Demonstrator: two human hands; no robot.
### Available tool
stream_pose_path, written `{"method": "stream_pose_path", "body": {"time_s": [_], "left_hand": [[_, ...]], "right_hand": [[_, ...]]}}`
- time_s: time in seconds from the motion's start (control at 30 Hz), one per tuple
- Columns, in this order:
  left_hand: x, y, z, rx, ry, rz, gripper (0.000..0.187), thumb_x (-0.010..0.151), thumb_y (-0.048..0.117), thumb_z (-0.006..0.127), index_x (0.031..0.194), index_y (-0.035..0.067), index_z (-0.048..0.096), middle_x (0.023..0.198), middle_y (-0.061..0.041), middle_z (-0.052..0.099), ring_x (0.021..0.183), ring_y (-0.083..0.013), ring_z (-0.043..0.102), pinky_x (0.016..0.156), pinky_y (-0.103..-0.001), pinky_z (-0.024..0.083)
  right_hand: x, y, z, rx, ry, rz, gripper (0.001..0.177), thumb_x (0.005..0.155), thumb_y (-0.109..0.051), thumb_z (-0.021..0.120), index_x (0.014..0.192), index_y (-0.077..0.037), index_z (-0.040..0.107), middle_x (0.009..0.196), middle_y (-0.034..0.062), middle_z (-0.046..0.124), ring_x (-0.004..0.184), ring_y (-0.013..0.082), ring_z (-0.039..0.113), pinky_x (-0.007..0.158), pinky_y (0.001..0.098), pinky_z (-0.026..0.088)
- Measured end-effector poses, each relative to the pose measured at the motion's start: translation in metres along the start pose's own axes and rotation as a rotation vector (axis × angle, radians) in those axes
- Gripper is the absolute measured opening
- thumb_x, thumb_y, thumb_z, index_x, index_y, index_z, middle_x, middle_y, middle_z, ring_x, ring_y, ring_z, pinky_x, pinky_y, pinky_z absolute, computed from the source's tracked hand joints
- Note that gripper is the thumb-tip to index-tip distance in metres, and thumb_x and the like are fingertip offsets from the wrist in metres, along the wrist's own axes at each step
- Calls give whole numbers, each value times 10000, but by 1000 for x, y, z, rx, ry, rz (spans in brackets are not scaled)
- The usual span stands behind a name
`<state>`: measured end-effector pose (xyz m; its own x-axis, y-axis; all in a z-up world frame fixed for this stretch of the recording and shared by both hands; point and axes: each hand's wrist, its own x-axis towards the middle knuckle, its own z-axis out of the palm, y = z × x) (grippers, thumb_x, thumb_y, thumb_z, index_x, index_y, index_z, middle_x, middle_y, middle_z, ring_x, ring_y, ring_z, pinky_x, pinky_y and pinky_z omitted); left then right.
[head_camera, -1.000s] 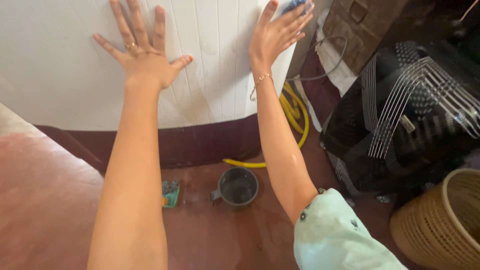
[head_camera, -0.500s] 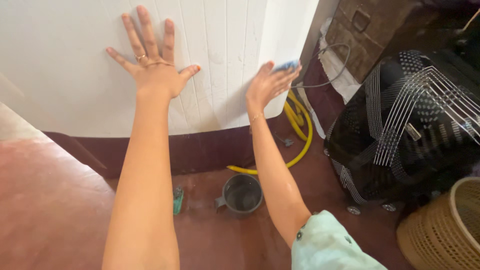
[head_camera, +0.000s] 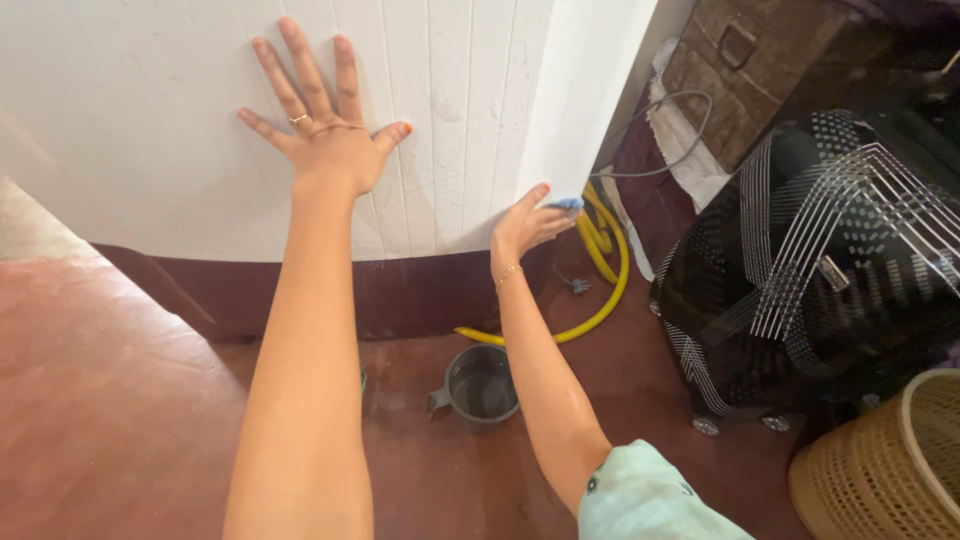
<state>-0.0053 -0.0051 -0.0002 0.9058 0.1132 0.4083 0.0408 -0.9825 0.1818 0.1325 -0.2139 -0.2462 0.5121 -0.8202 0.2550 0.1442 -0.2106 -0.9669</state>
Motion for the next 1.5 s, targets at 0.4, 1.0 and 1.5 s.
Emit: {"method": "stream_pose_path", "body": {"time_s": [0.4, 1.0, 1.5], "left_hand": [[0, 1, 7, -13, 21, -31, 1105, 956, 765, 555, 1696, 263, -92, 1615, -121, -356, 1460, -394, -341, 1135, -862, -24], [-2, -1, 4, -38, -28, -50, 1050, 968, 730, 526, 1686, 280, -93, 1650, -121, -316, 1504, -404, -302, 1152, -853, -24], [-89, -66, 93, 59, 313, 198, 956, 899, 502, 705, 1665, 249, 193, 1712, -154, 2, 1580, -374, 6, 1192, -739, 93]], "right_hand": [[-41, -8, 7, 137, -110, 225, 996, 1052, -615, 320, 1552, 107, -151, 1641, 322, -250, 1560, 433, -196, 1270, 524, -37], [-82, -134, -13, -341, -335, -1013, 782, 1059, -603, 366, 1660, -133, 198, 1730, 182, 21, 1618, 363, -23, 1242, 611, -150], [-75, -214, -45, -491, -510, -1174, 755, 1090, -637, 319, 1685, -191, 185, 1741, 142, 27, 1613, 342, -40, 1252, 584, -150]]}}
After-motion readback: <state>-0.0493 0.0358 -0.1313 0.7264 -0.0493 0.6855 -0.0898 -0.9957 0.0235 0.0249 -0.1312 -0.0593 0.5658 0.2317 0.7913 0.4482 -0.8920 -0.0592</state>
